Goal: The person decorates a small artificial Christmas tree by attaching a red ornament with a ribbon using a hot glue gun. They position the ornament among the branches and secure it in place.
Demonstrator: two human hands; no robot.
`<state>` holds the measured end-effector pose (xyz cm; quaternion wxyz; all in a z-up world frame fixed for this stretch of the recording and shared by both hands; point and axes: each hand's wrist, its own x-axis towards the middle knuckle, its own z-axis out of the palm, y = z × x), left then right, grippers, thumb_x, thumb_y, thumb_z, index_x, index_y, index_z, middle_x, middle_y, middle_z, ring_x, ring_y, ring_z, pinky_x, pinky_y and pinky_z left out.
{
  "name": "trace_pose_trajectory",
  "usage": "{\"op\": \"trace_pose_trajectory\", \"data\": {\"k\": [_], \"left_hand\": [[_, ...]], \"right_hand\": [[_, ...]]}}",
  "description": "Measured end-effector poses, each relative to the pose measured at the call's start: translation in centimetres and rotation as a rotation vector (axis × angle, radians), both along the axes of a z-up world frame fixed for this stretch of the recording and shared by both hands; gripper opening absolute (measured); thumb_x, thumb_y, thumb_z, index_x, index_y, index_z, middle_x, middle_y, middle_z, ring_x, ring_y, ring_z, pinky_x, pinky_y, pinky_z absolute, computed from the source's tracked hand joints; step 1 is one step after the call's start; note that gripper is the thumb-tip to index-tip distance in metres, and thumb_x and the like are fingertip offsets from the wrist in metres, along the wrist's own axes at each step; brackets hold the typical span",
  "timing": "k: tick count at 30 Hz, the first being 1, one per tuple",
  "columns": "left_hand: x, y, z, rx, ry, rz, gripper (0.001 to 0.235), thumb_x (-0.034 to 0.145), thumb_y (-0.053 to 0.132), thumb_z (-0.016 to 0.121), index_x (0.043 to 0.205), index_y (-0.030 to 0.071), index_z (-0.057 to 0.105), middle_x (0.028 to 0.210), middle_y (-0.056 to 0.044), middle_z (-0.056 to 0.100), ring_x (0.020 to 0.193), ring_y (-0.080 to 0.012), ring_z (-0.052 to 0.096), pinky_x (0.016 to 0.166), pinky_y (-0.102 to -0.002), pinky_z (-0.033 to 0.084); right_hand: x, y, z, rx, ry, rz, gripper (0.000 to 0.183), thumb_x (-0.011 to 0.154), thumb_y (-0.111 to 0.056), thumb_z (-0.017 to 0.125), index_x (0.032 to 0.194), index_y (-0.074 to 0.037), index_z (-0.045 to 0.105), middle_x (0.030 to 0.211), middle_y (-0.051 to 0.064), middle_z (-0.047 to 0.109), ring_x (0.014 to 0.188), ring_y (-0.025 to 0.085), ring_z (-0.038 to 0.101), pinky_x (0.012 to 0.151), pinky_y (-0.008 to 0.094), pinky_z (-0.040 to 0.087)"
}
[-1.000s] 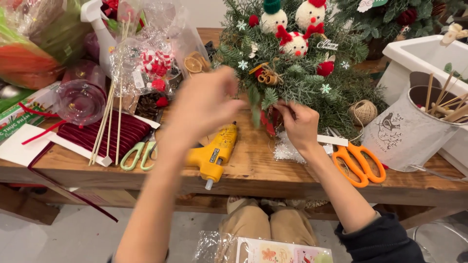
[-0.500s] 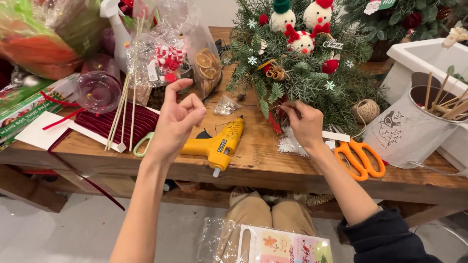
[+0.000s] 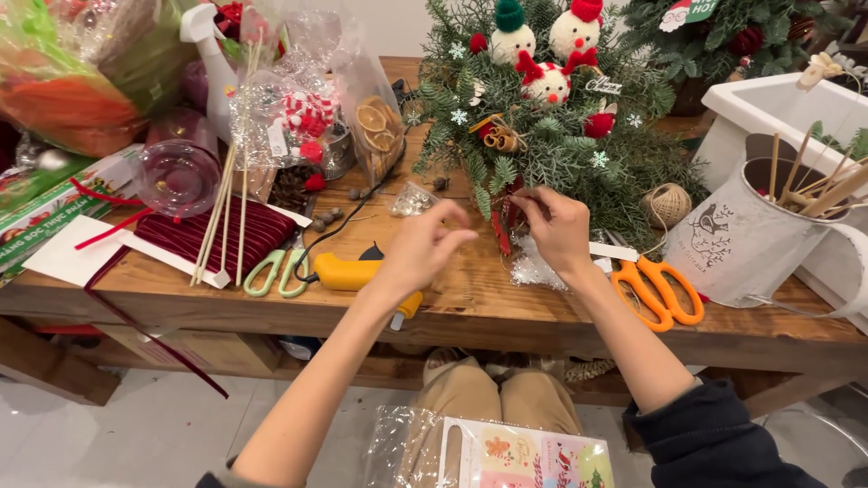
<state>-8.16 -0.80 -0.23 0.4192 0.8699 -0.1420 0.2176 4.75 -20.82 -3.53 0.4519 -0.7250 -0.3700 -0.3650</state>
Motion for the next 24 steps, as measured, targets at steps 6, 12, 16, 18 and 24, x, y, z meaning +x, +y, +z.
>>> {"op": "trace_pose_trajectory", "data": {"k": [6, 12, 16, 18, 24], "left_hand": [[3.7, -2.4, 2.1, 0.431, -0.173, -0.083, 0.028, 0.100, 0.009, 0.049, 0.122, 0.013, 0.067, 0.104, -0.011, 0.072, 0.091, -0.0213, 0.070, 0.076, -0.031, 0.054], [5.2, -0.8, 4.6, 0.360, -0.219, -0.064, 0.052, 0.091, -0.012, 0.042, 0.131, 0.012, 0.064, 0.117, -0.020, 0.070, 0.095, -0.0440, 0.069, 0.081, -0.052, 0.055], [5.5, -1.0, 5.4, 0.438, -0.252, -0.021, 0.051, 0.089, -0.009, 0.043, 0.128, 0.015, 0.065, 0.119, -0.018, 0.069, 0.091, -0.0464, 0.068, 0.080, -0.056, 0.056], [6.5, -0.8, 4.9, 0.462, -0.280, 0.015, 0.051, 0.089, -0.009, 0.043, 0.126, 0.017, 0.068, 0.116, -0.012, 0.070, 0.085, -0.0408, 0.070, 0.077, -0.051, 0.058], [6.9, -0.6, 5.1, 0.470, -0.306, -0.008, 0.050, 0.090, -0.008, 0.043, 0.124, 0.016, 0.069, 0.110, -0.010, 0.070, 0.081, -0.0405, 0.069, 0.076, -0.051, 0.058]], "right_hand": [[1.7, -0.3, -1.1, 0.025, -0.018, 0.045, 0.004, 0.092, -0.005, 0.075, 0.089, -0.007, 0.074, 0.070, 0.010, 0.072, 0.062, 0.025, 0.070, 0.054, 0.031, 0.052], [-0.3, 0.6, 0.8, 0.078, 0.028, 0.137, 0.002, 0.091, -0.004, 0.076, 0.090, -0.006, 0.076, 0.064, 0.008, 0.068, 0.054, 0.015, 0.066, 0.048, 0.026, 0.048], [0.4, 0.7, 0.5, 0.075, 0.013, 0.122, 0.002, 0.091, -0.004, 0.077, 0.091, -0.006, 0.076, 0.062, 0.008, 0.067, 0.053, 0.016, 0.065, 0.047, 0.026, 0.047], [0.8, 0.8, 0.5, 0.092, -0.004, 0.095, 0.002, 0.092, -0.003, 0.076, 0.092, -0.005, 0.077, 0.061, 0.008, 0.066, 0.051, 0.014, 0.063, 0.046, 0.024, 0.046], [1.0, 1.4, 0.8, 0.112, -0.034, 0.078, 0.003, 0.091, -0.001, 0.077, 0.093, -0.003, 0.077, 0.066, 0.012, 0.069, 0.052, 0.017, 0.064, 0.044, 0.026, 0.046]]}}
